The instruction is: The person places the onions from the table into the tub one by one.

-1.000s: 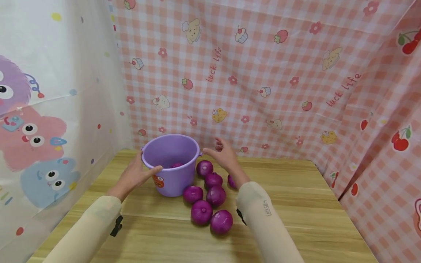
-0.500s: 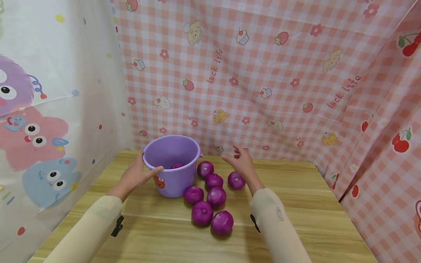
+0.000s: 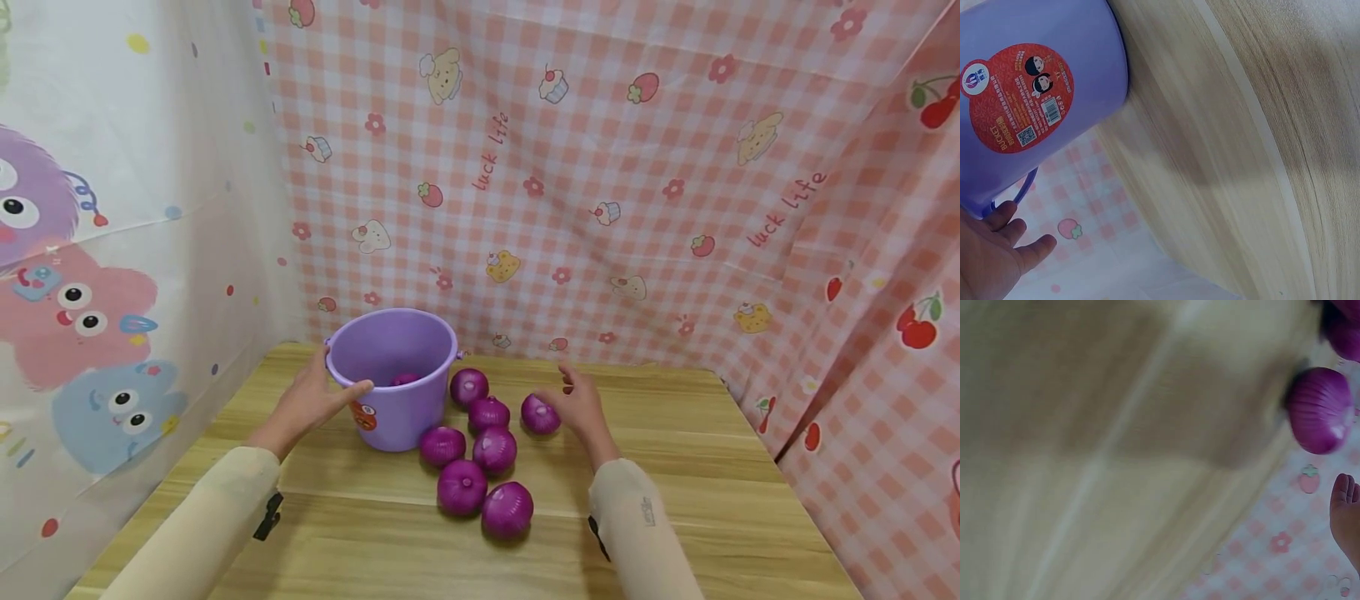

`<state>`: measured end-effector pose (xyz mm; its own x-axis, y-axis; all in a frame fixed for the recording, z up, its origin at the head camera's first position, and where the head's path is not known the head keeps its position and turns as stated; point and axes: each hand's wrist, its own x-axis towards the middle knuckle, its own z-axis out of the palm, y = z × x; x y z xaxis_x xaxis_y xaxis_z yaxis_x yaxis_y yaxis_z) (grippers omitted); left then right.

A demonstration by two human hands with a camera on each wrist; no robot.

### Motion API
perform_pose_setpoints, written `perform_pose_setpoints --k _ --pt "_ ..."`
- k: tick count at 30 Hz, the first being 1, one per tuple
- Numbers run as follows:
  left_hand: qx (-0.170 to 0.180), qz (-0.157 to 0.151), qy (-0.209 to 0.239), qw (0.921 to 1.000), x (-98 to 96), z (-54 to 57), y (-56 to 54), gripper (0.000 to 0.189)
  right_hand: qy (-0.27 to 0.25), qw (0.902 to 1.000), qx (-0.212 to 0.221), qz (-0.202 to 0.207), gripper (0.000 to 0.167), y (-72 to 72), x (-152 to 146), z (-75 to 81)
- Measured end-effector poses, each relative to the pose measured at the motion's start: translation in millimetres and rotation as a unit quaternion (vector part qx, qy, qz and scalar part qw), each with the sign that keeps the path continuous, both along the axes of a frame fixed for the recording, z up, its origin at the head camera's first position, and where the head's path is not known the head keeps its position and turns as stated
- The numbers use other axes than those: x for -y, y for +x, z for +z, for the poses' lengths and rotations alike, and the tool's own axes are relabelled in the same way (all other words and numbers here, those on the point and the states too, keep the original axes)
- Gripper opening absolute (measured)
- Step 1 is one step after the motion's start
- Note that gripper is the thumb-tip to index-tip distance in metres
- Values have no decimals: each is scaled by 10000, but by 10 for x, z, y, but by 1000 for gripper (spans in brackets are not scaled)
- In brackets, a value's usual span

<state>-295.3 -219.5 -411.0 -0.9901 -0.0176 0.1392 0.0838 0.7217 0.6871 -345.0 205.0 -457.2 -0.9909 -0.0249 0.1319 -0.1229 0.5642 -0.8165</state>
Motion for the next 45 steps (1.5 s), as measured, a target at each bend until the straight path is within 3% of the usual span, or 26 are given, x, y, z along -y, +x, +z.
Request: perform_pose_setpoints --k 13,28,38,45 --pt "-76 -13 41 10000 2 1 13 127 150 9995 182 -191 77 39 -5 -376" --pt "-132 -25 74 9999 2 31 25 123 -76 9999 82 -93 83 12 91 -537" --pt "-130 -60 170 9998 11 18 21 125 266 9996 -7 -129 84 -22 134 -606" --pt "-174 -81 182 9997 16 -1 13 124 173 9997 101 -141 84 -15 157 -624"
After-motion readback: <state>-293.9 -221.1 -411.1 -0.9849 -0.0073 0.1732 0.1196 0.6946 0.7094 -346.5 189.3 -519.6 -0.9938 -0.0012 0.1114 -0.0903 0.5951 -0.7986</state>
